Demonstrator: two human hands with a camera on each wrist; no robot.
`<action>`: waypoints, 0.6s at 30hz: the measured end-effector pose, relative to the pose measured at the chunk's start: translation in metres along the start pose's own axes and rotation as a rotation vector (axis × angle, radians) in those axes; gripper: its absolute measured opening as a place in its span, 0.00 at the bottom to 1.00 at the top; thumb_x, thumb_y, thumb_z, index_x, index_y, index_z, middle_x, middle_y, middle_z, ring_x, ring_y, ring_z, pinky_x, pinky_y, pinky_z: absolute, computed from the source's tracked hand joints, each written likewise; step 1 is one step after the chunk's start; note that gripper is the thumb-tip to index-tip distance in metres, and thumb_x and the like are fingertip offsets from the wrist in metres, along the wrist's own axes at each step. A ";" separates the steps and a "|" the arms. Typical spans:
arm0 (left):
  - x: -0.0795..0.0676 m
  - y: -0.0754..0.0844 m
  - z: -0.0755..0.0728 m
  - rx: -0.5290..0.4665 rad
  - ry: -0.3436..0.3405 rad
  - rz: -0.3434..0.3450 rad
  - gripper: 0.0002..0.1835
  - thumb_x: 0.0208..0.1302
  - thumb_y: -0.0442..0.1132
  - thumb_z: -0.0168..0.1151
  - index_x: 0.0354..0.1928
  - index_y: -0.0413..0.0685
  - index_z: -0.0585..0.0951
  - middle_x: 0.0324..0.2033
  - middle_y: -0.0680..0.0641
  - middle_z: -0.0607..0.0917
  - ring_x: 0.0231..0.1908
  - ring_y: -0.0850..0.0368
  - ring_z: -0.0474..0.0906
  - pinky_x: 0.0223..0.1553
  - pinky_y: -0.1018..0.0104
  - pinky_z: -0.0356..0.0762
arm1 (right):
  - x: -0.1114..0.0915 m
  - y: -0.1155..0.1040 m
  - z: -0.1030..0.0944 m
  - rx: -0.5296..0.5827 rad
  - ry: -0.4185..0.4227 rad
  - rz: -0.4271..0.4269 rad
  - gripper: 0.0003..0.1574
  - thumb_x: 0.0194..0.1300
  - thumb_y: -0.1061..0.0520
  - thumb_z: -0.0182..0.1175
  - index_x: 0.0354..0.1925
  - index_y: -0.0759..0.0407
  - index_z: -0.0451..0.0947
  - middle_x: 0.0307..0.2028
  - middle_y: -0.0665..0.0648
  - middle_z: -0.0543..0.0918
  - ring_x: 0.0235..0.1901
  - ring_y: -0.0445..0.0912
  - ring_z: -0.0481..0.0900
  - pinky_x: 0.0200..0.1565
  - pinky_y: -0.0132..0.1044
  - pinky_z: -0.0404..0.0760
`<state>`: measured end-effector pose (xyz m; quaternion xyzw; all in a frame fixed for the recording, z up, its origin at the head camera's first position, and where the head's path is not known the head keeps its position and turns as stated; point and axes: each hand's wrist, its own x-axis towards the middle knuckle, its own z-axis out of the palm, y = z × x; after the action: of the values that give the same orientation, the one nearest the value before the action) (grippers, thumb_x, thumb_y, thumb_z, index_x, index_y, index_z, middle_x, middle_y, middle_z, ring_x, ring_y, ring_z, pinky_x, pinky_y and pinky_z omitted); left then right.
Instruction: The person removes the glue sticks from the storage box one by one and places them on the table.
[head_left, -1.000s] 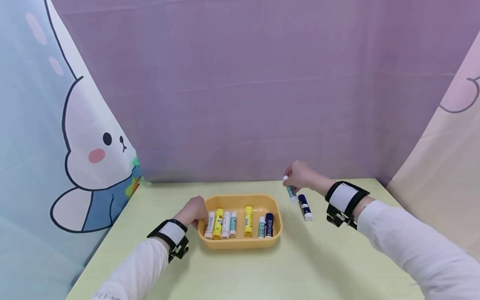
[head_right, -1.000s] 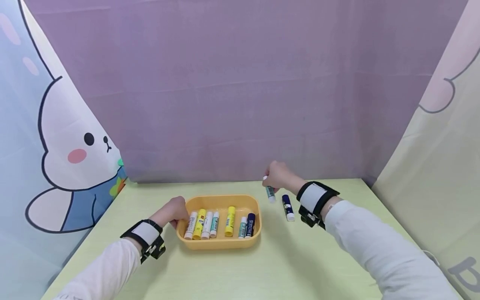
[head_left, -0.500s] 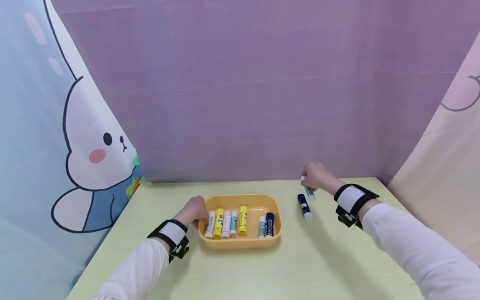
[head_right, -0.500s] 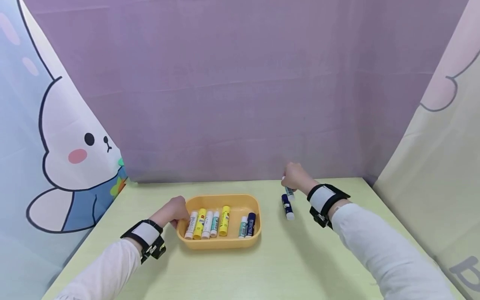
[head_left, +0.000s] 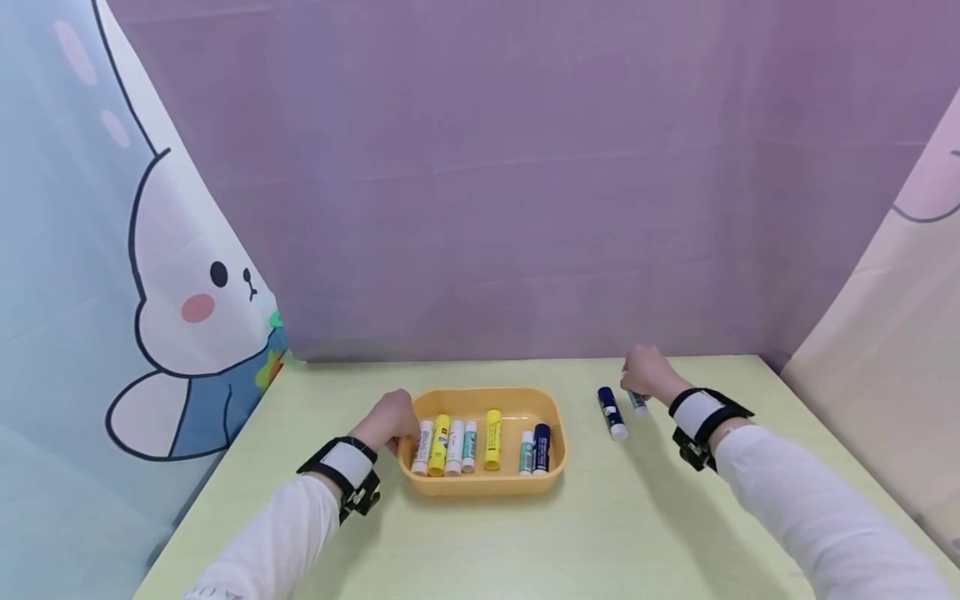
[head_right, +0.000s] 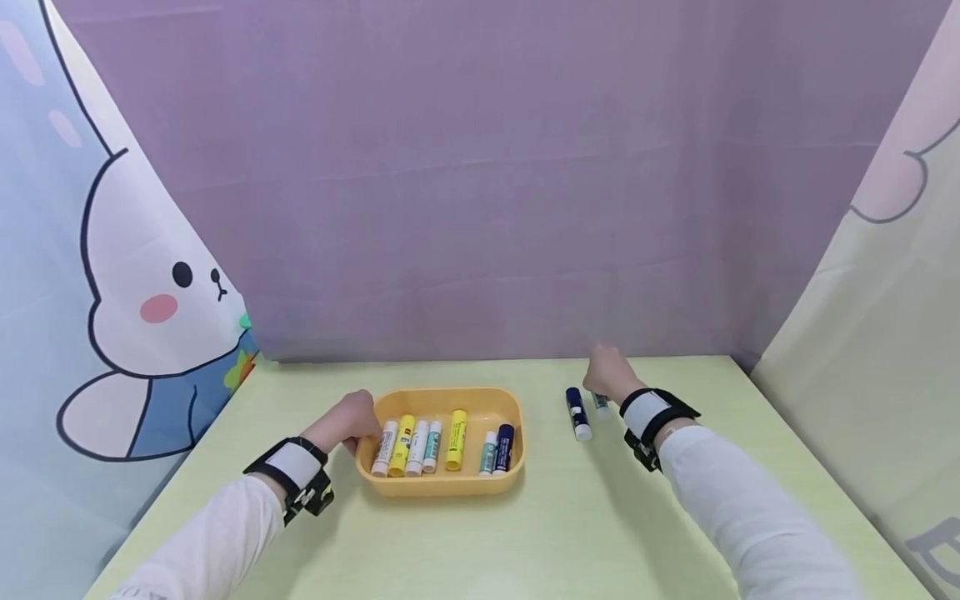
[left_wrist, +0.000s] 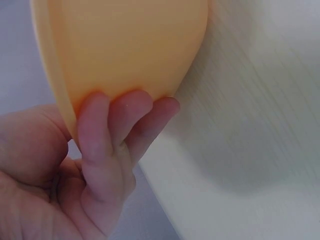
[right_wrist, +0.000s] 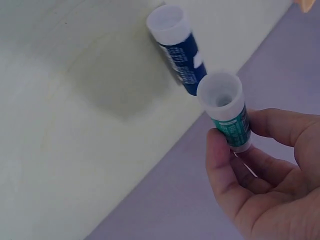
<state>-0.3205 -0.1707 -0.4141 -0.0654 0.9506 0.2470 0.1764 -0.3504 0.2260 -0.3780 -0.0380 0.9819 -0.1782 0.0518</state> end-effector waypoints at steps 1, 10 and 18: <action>0.000 0.000 0.000 -0.002 0.000 0.000 0.19 0.51 0.25 0.64 0.46 0.29 0.72 0.29 0.39 0.78 0.15 0.52 0.80 0.16 0.66 0.80 | 0.001 0.002 0.003 -0.003 0.004 0.001 0.12 0.54 0.68 0.57 0.38 0.74 0.78 0.32 0.66 0.82 0.15 0.44 0.76 0.19 0.34 0.80; 0.002 -0.003 0.001 0.007 0.007 0.014 0.19 0.50 0.25 0.64 0.45 0.28 0.72 0.29 0.39 0.78 0.15 0.51 0.80 0.16 0.65 0.80 | 0.006 0.015 0.023 -0.014 0.011 0.004 0.08 0.52 0.69 0.54 0.19 0.63 0.72 0.13 0.49 0.70 0.11 0.39 0.70 0.16 0.27 0.71; 0.002 -0.003 0.001 0.011 0.006 0.010 0.20 0.50 0.26 0.64 0.46 0.28 0.72 0.30 0.39 0.78 0.16 0.51 0.80 0.16 0.65 0.80 | 0.006 0.021 0.033 0.010 0.014 0.038 0.08 0.55 0.66 0.56 0.32 0.72 0.78 0.24 0.60 0.79 0.17 0.44 0.76 0.17 0.30 0.77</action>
<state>-0.3217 -0.1726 -0.4168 -0.0606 0.9527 0.2426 0.1728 -0.3540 0.2339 -0.4171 -0.0180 0.9819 -0.1823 0.0482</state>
